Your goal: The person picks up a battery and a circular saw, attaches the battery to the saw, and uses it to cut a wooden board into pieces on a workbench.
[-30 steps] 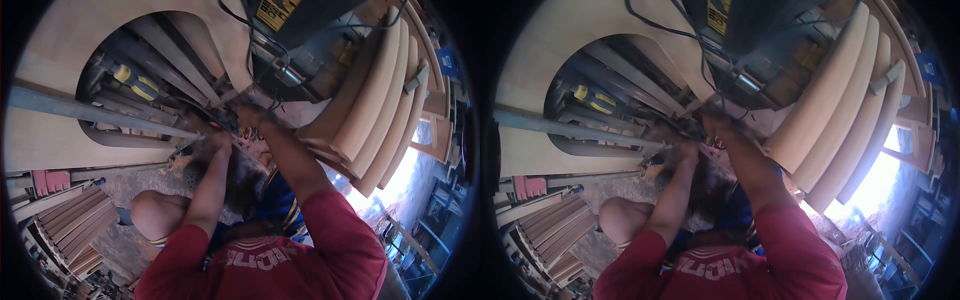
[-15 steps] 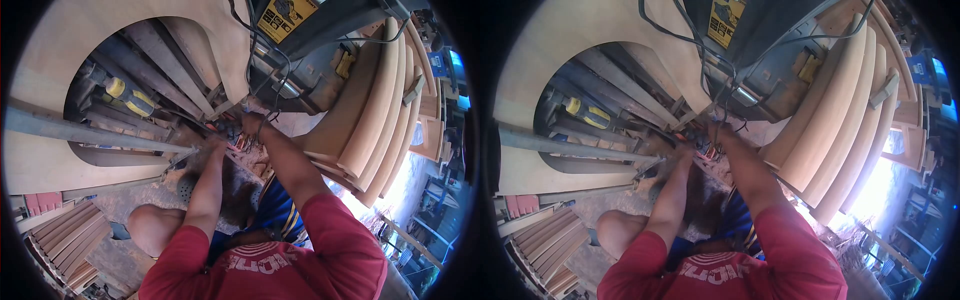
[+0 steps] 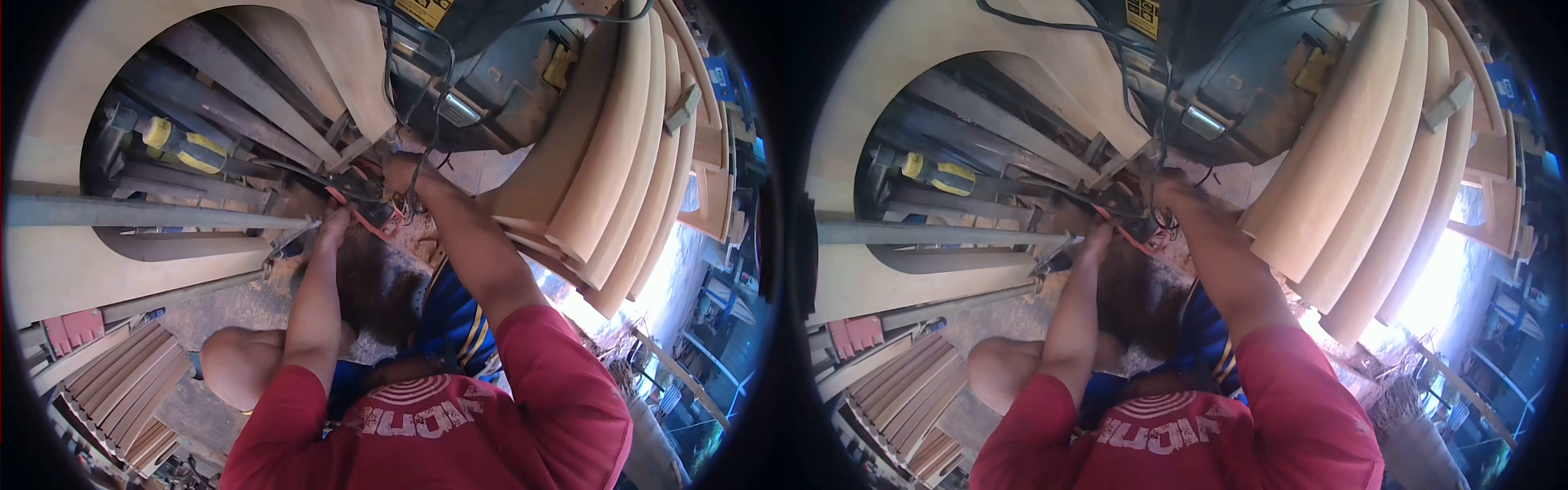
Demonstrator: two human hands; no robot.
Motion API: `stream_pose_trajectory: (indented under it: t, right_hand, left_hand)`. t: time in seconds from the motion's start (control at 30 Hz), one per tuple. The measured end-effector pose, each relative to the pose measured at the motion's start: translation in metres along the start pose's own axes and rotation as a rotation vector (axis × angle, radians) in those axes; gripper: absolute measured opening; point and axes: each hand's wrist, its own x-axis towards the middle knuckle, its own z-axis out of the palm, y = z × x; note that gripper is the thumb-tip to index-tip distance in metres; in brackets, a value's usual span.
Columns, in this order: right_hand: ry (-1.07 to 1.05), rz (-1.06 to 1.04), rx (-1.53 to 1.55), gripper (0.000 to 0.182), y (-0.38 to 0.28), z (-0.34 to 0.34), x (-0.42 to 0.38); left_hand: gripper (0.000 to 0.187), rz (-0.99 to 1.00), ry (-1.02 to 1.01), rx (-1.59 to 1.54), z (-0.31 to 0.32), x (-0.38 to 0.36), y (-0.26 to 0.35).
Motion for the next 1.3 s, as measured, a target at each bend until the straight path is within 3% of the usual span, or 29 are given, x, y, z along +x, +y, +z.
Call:
stream_pose_trajectory:
  t: [0.1, 0.23, 0.4, 0.63, 0.77, 1.17, 1.3]
  right_hand:
    - [0.103, -0.039, 0.054, 0.033, -0.02, -0.019, -0.038]
    - [-0.076, -0.171, -0.042, 0.035, -0.008, 0.009, -0.04]
    - [0.082, -0.263, -0.065, 0.033, -0.029, -0.009, -0.087]
    - [0.278, -0.14, 0.143, 0.03, -0.036, -0.023, -0.101]
    - [0.184, -0.173, 0.079, 0.028, -0.046, -0.027, -0.114]
    - [0.079, -0.25, -0.107, 0.028, -0.068, -0.024, -0.094]
    - [0.122, -0.308, -0.145, 0.027, -0.065, -0.017, -0.088]
  left_hand:
    - [0.053, -0.121, 0.015, 0.078, -0.005, -0.027, 0.001]
    - [0.061, -0.014, 0.013, -0.082, -0.003, -0.074, 0.004]
    - [0.06, 0.058, -0.04, -0.31, 0.001, -0.124, 0.024]
    - [0.057, 0.1, -0.075, -0.571, 0.001, -0.082, 0.01]
    - [0.054, 0.172, -0.099, -0.605, 0.009, -0.075, 0.011]
    - [0.068, 0.282, 0.031, -0.23, 0.021, -0.099, 0.024]
    - [0.072, 0.258, 0.112, 0.065, 0.021, -0.106, 0.036]
